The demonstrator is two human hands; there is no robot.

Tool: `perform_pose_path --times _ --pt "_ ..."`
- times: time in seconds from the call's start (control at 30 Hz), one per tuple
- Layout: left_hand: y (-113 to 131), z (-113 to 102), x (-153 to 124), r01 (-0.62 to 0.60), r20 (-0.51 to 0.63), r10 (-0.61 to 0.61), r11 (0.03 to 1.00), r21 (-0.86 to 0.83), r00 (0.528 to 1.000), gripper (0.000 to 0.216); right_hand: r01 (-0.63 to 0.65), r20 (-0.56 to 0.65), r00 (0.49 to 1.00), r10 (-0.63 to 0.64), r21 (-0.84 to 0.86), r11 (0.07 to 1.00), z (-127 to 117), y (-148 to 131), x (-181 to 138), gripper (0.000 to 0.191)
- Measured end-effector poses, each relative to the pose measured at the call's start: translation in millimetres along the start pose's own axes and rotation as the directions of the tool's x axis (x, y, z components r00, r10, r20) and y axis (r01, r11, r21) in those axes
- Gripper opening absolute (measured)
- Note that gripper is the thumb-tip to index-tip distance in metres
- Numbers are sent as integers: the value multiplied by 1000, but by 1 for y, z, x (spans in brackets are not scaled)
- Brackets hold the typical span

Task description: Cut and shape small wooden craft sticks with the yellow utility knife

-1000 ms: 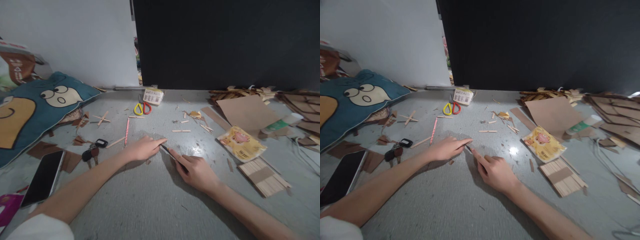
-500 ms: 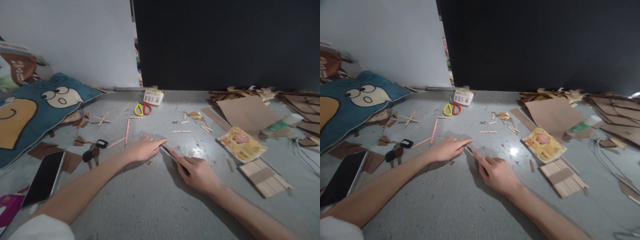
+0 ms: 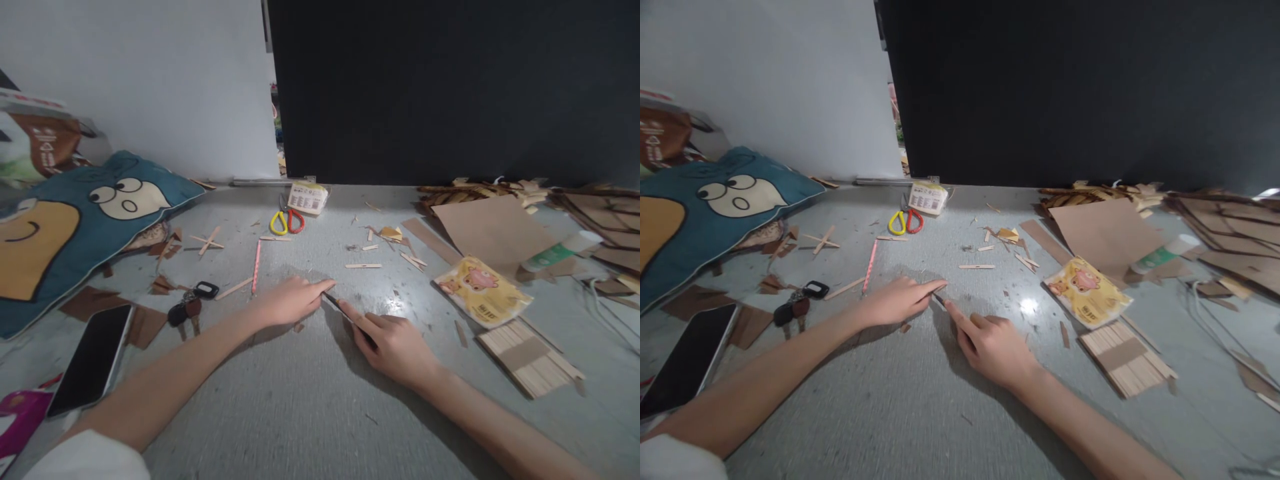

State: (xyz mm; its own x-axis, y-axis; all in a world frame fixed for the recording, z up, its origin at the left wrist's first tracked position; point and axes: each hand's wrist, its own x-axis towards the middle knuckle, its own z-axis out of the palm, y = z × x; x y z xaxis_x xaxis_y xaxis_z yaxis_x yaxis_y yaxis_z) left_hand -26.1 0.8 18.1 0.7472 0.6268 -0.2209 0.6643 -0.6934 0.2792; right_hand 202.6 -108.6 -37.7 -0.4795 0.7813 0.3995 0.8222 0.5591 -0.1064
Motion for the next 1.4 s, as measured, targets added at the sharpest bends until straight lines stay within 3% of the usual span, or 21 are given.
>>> perform_pose_path --times 0.3,1.4 --pt "6 -4 -1 15 12 -16 998 64 1000 58 9 13 1000 -9 -9 1000 -5 -1 -3 50" --pt "4 -2 -2 22 -32 -22 1000 -8 999 55 21 24 999 -20 -36 999 -5 1 -4 51"
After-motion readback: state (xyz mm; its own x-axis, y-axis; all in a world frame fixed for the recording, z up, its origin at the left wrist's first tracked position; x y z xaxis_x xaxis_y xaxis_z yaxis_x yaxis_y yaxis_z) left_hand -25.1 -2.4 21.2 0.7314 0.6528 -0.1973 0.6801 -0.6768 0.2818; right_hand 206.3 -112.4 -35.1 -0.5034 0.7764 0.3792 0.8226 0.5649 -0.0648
